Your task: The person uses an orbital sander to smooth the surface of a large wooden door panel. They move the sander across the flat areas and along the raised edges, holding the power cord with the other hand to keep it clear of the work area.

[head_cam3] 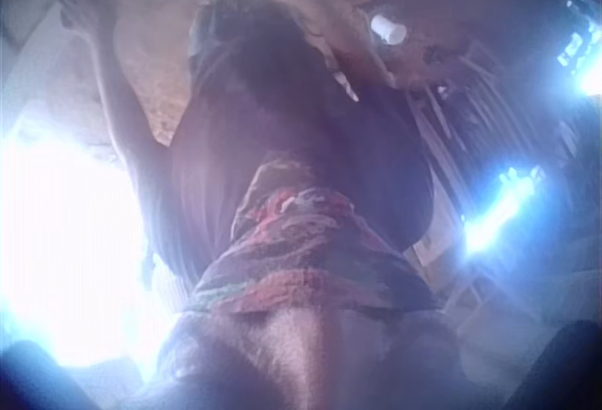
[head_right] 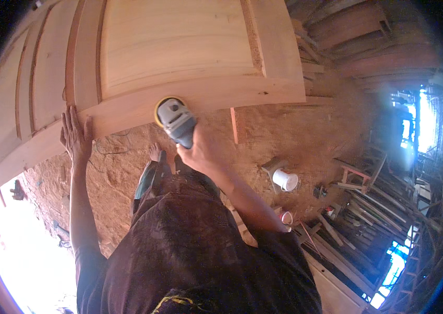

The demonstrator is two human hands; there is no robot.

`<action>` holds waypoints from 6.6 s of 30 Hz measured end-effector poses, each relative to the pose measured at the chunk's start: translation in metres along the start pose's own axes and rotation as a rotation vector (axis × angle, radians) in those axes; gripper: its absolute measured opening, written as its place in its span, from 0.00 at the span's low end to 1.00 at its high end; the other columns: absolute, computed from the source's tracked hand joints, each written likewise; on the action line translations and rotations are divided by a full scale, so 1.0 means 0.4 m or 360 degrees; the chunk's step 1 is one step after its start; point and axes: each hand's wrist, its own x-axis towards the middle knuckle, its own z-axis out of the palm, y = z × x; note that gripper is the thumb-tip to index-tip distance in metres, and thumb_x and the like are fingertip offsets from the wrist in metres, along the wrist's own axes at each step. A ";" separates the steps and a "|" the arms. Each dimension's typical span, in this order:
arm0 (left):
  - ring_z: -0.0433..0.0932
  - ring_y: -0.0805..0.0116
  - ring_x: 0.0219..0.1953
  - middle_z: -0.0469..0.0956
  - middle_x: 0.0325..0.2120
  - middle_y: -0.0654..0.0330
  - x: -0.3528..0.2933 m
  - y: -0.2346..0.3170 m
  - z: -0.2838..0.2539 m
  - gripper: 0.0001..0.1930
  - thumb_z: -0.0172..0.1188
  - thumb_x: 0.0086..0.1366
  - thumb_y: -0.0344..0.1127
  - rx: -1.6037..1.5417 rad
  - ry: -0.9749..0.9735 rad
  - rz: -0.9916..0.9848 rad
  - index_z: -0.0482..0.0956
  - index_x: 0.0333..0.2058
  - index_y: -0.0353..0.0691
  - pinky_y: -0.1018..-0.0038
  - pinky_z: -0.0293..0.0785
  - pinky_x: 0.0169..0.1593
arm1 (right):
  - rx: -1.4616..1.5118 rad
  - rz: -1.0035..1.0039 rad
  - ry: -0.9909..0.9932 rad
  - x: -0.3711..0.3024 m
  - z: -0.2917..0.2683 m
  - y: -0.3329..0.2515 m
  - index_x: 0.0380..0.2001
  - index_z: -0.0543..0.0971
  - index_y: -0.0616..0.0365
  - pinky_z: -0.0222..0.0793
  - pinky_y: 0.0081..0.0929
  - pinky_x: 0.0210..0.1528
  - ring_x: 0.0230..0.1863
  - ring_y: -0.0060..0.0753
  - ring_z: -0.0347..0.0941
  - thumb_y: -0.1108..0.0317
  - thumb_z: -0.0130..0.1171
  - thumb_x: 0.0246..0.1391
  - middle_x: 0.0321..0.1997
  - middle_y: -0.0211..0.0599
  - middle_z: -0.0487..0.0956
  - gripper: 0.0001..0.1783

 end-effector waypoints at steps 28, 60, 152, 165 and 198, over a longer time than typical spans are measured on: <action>0.38 0.46 0.88 0.42 0.87 0.48 -0.091 0.133 0.154 0.48 0.38 0.83 0.71 0.0017 0.0037 -0.0389 0.47 0.85 0.41 0.42 0.38 0.84 | 0.0056 0.0428 0.0350 0.018 -0.504 0.742 0.57 0.82 0.67 0.82 0.50 0.54 0.51 0.58 0.89 0.56 0.80 0.52 0.48 0.59 0.89 0.35; 0.41 0.49 0.88 0.46 0.86 0.51 -0.099 0.270 0.107 0.47 0.42 0.83 0.70 -0.0087 0.0140 -0.0415 0.50 0.85 0.41 0.42 0.36 0.84 | 0.0016 -0.0146 -0.0022 0.022 -0.224 0.300 0.61 0.77 0.65 0.83 0.53 0.52 0.51 0.66 0.88 0.62 0.79 0.55 0.49 0.63 0.88 0.34; 0.53 0.49 0.85 0.59 0.83 0.53 -0.003 0.497 0.100 0.41 0.49 0.82 0.67 0.0144 0.0183 -0.0285 0.62 0.82 0.47 0.49 0.45 0.84 | -0.0011 -0.0049 0.0157 0.183 -0.414 0.518 0.60 0.79 0.67 0.82 0.53 0.55 0.52 0.65 0.88 0.56 0.81 0.52 0.49 0.63 0.88 0.38; 0.55 0.50 0.85 0.60 0.83 0.54 -0.013 0.439 0.116 0.41 0.51 0.82 0.66 0.0161 0.0223 -0.0226 0.64 0.81 0.46 0.45 0.47 0.82 | 0.0027 0.0724 0.0130 0.178 -0.686 0.847 0.49 0.86 0.63 0.83 0.43 0.44 0.40 0.45 0.89 0.53 0.81 0.51 0.39 0.46 0.89 0.29; 0.48 0.48 0.87 0.53 0.85 0.47 -0.021 0.261 0.078 0.48 0.45 0.81 0.71 0.0107 0.0213 -0.0481 0.56 0.82 0.36 0.45 0.44 0.83 | -0.0117 -0.0153 -0.0010 0.167 -0.197 0.227 0.53 0.79 0.69 0.81 0.60 0.54 0.51 0.74 0.85 0.53 0.78 0.55 0.47 0.69 0.86 0.33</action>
